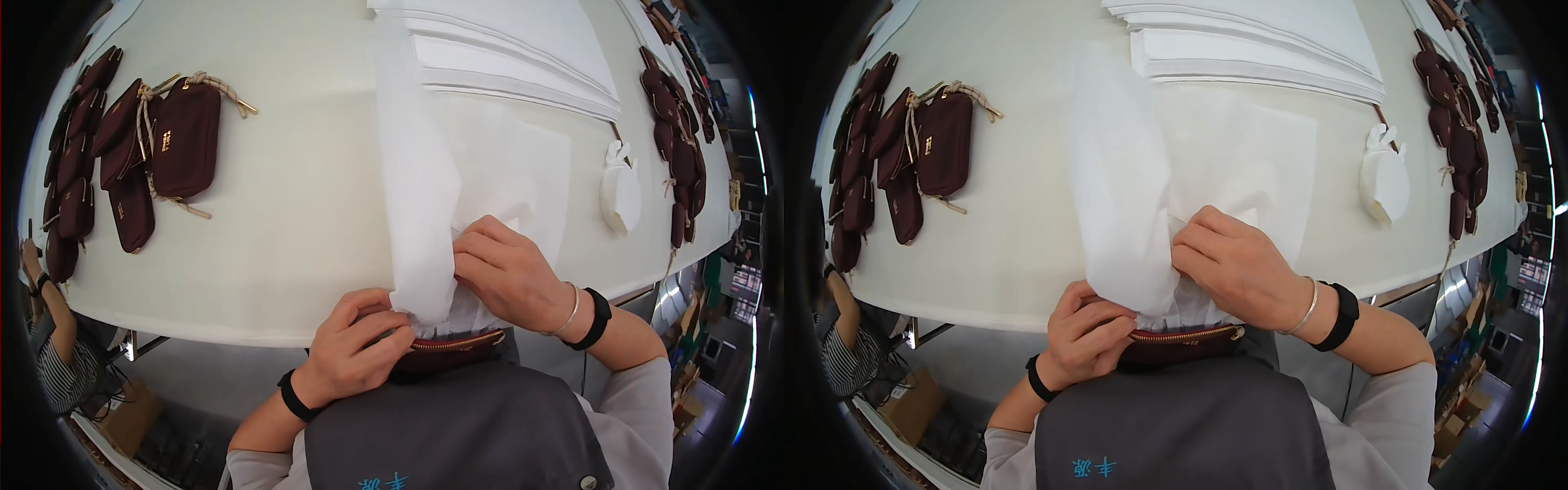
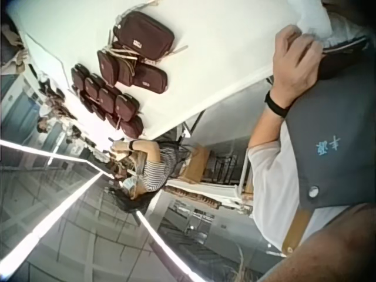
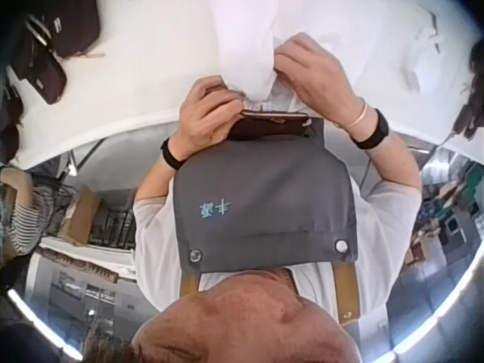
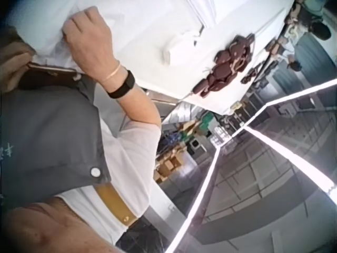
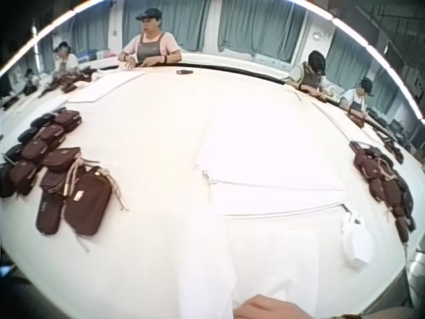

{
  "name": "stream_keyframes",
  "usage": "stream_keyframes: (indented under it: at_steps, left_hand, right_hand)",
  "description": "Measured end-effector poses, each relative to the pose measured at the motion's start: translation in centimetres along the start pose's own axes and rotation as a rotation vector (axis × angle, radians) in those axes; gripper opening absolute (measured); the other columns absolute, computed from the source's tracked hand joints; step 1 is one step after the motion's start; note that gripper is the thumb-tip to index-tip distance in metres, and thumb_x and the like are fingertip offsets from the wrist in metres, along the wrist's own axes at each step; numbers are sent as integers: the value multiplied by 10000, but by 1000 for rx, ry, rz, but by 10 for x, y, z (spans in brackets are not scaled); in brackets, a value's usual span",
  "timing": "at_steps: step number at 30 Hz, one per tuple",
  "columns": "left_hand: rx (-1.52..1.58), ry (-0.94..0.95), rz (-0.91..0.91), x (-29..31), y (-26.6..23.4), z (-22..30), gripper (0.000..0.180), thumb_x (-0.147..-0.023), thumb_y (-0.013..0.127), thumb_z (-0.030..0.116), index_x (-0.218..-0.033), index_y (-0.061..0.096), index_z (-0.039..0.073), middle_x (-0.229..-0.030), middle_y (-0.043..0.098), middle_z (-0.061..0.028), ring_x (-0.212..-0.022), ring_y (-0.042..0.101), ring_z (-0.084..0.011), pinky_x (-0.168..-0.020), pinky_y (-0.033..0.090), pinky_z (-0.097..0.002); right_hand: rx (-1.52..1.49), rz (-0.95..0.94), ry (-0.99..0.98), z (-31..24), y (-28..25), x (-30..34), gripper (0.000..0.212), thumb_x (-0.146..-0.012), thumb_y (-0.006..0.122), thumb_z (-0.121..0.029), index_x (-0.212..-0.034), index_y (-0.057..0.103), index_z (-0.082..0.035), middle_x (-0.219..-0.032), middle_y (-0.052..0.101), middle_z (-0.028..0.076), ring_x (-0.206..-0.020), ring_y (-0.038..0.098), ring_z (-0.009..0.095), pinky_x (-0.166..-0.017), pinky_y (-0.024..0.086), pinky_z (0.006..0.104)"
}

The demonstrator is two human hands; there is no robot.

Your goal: The person inserts white tissue paper into small maroon pouches, zips them closed, and places them on a table. The person also uses a thin stick to adjust the contents of the pouches and attaches a string to the zipper pull.

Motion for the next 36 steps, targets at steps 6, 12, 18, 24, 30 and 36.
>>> stream_keyframes:
  at_steps: [6,12,18,24,30,36]
  left_hand:
    - [17,25,16,2,-4,0,218,-679,772,8,-877,691,54,-906,667,-43,-920,628,-280,-727,542,-331]
    - [197,67,6,5,-9,-4,210,-688,775,19,-881,698,44,-909,679,-43,-931,638,-278,-723,546,-333]
    - [420,32,-106,3,-8,-9,205,-717,779,16,-906,701,32,-924,685,-71,-946,657,-299,-740,560,-351]
    - [621,-143,-61,9,-3,-19,222,-742,773,-9,-943,684,15,-945,681,-86,-991,670,-322,-772,569,-362]
    - [487,-106,-53,3,-7,-18,183,-735,804,19,-875,687,27,-890,696,-69,-945,667,-302,-771,542,-354]
    - [437,-127,-109,2,-8,-21,147,-799,795,133,-855,683,56,-856,687,-35,-905,627,-275,-779,507,-345]
  right_hand:
    - [-328,-117,8,-27,-29,-1,152,-846,650,-19,-988,597,-39,-975,647,87,-835,615,274,-679,508,352]
    - [-819,-666,345,-16,-6,-1,258,-936,589,-25,-1190,633,-19,-999,690,128,-773,658,290,-707,541,363]
    - [-918,-667,3,-31,41,0,190,-920,581,-54,-1095,628,2,-809,646,153,-690,611,299,-679,497,393]
    - [-824,-789,156,-28,51,2,145,-914,587,-59,-1019,666,2,-795,657,181,-701,632,322,-661,505,380]
    - [-897,-444,416,-17,4,-5,304,-910,726,-120,-1191,666,-18,-998,740,152,-883,743,240,-776,574,312]
    - [-734,-263,400,-30,3,-3,255,-908,763,-146,-1113,698,-10,-865,748,95,-801,730,127,-672,551,264]
Point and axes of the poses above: each hand's wrist, its own x-axis away from the middle knuckle, its own y-axis out of the palm, z = x × y, the point moved 7 cm from there along -x, towards the middle knuckle
